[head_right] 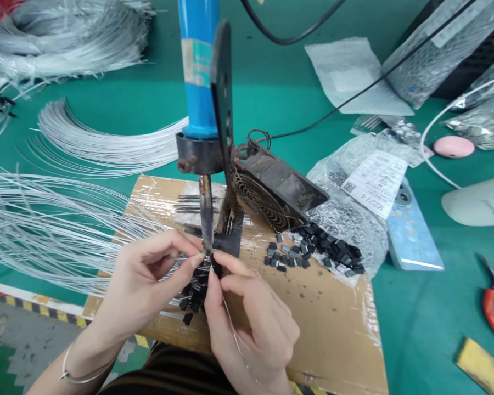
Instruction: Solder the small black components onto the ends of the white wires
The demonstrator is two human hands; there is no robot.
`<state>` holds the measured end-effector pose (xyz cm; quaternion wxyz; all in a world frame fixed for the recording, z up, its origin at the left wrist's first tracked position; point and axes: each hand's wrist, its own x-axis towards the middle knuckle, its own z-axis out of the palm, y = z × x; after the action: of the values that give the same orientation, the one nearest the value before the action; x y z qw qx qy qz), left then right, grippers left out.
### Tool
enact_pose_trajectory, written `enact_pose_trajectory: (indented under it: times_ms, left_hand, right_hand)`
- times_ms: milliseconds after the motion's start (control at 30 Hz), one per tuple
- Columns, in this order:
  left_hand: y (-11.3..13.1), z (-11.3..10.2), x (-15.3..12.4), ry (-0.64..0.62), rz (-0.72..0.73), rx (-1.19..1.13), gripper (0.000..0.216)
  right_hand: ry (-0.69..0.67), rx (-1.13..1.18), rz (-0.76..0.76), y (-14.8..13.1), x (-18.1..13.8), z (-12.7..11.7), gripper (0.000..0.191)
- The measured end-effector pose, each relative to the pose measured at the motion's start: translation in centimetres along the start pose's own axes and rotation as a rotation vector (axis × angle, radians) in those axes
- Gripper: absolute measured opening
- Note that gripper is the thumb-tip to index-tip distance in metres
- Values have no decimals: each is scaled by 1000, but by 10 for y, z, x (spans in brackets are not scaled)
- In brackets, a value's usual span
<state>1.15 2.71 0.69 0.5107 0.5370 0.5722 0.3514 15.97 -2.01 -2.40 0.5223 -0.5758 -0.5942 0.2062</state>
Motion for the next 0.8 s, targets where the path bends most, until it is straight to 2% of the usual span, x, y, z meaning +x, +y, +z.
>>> enact_pose_trajectory:
  times_ms: [500,700,800]
  left_hand:
    - [-5,0,2,10,56,22,15]
    - [-8,-2,-1,-9,51,40,15]
    - [-11,-5,-3,0,61,75,15]
  right_hand:
    - [-16,2,-5,0,-1,-2,17]
    - [-59,78,82,3,-7,-4,18]
    - [-26,86,162,12,-7,-12,17]
